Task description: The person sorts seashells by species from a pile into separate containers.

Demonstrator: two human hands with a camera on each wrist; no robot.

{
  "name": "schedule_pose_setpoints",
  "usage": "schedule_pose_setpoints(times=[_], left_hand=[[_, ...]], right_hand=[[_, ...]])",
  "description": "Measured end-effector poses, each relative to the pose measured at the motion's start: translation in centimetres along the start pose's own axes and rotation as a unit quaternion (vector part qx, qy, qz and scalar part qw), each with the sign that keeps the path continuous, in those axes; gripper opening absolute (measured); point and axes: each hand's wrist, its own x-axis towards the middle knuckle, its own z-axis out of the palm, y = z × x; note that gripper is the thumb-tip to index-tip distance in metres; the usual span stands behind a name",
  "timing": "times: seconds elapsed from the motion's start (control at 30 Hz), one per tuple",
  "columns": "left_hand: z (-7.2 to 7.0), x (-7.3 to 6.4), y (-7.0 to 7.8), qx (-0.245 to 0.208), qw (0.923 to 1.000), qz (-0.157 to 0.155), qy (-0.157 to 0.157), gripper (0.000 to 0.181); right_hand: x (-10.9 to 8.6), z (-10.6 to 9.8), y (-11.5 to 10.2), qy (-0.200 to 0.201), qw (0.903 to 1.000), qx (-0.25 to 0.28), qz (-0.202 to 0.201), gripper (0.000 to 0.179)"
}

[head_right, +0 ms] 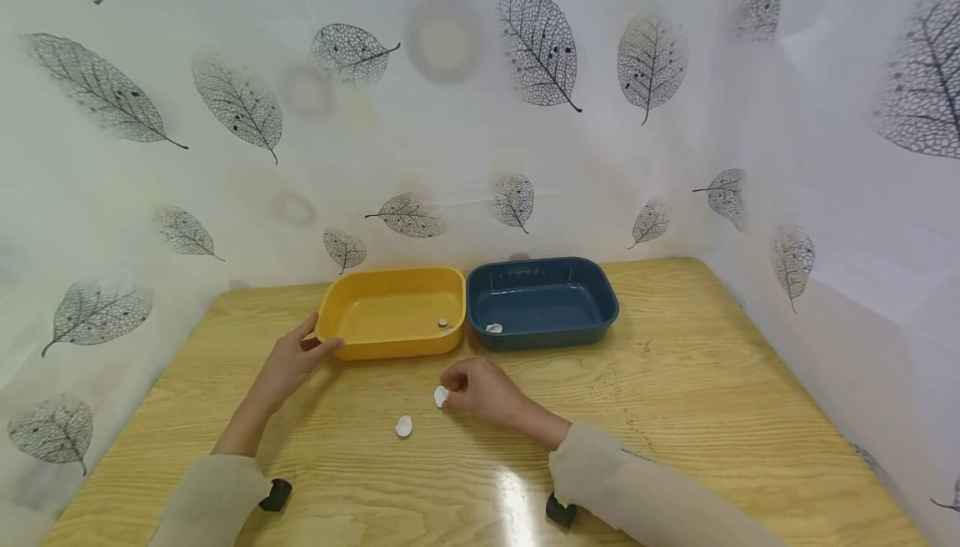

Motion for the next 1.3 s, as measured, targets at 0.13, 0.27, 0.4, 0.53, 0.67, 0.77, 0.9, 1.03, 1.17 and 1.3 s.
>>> schedule_pose_setpoints(times=[0.13,0.27,0.4,0.53,0.67,0.77,0.9,1.03,1.17,1.3], left_hand=[[0.0,0.0,-0.1,0.004,1.0000,-0.002,0.000,0.088],[0.0,0.0,-0.1,0.003,1.0000,-0.002,0.001,0.088],[0.0,0.0,-0.1,0.000,1.0000,-0.003,0.000,0.088],[0.0,0.0,-0.1,-0.005,1.0000,-0.006,-0.002,0.089],[0.0,0.0,-0.2,-0.005,1.0000,-0.005,-0.001,0.089],[0.0,0.0,-0.2,-0.004,1.0000,-0.003,-0.001,0.089],[0.0,0.0,-0.2,-0.006,1.0000,-0.002,-0.001,0.089],[-0.1,0.0,-0.2,-0.011,0.9999,-0.003,-0.002,0.089],[-0.1,0.0,-0.1,-0.009,0.9999,-0.006,-0.003,0.089],[-0.1,0.0,0.0,-0.003,1.0000,-0.008,-0.003,0.089]], right_hand=[[0.0,0.1,-0.1,-0.002,0.9999,-0.013,0.001,0.026],[0.0,0.2,-0.2,-0.002,0.9994,-0.033,0.008,0.025],[0.1,0.3,-0.4,-0.002,0.9983,-0.058,0.007,0.025],[0.2,0.4,-0.5,-0.002,0.9975,-0.070,-0.003,0.025],[0.2,0.4,-0.5,0.001,0.9971,-0.075,-0.008,0.024],[0.2,0.5,-0.6,0.001,0.9969,-0.079,-0.007,0.023],[0.2,0.5,-0.6,-0.001,0.9965,-0.083,-0.005,0.020],[0.1,0.4,-0.8,-0.006,0.9982,-0.060,0.008,0.019],[0.0,-0.1,-1.0,-0.012,0.9994,-0.015,0.027,0.018],[-0.1,-0.8,-1.3,-0.015,0.9992,-0.001,0.038,0.016]])
